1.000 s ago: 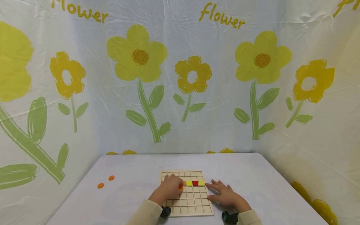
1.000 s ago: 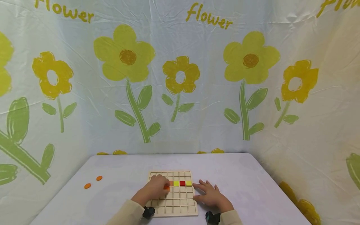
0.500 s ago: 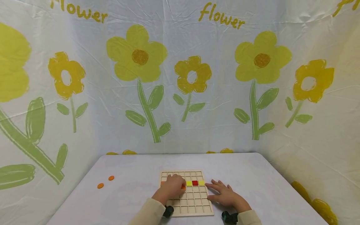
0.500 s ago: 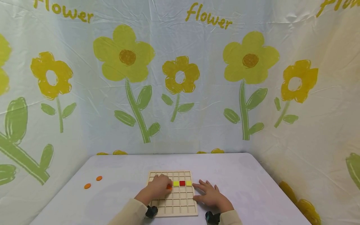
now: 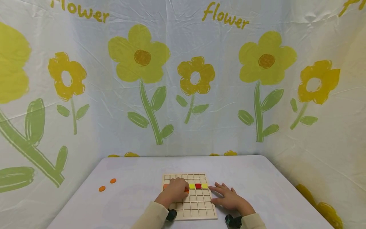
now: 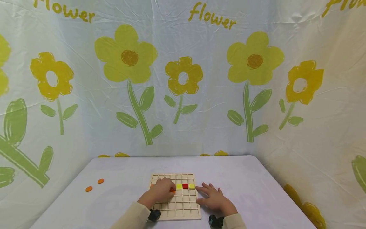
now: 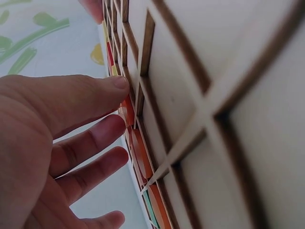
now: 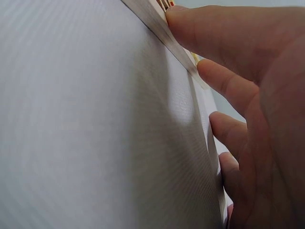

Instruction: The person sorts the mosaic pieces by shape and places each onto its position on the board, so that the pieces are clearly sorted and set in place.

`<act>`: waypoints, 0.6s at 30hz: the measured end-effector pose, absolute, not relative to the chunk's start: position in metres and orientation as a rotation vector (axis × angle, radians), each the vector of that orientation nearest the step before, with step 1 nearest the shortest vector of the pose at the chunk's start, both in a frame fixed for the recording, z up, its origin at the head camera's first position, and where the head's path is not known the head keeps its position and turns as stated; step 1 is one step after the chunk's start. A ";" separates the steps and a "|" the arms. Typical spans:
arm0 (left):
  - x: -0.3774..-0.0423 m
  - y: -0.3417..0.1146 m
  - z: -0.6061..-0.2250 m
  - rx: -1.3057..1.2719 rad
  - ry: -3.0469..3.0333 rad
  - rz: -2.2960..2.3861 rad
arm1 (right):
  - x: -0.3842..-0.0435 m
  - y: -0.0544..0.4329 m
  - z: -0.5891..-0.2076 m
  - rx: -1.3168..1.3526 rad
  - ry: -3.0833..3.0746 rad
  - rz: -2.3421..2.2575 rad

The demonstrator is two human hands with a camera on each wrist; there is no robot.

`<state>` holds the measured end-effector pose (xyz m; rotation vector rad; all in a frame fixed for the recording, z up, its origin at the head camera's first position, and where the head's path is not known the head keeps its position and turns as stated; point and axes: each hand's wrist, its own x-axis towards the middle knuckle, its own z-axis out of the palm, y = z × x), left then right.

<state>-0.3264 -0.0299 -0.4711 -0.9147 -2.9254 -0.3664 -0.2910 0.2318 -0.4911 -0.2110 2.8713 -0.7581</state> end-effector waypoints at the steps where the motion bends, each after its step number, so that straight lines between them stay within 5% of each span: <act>1: -0.326 -0.030 -0.471 -0.914 -2.925 -0.366 | -0.291 0.232 -0.491 -0.213 2.870 -0.760; 18: -0.321 -0.049 -0.464 -0.838 -2.916 -0.457 | -0.291 0.230 -0.490 -0.192 2.873 -0.753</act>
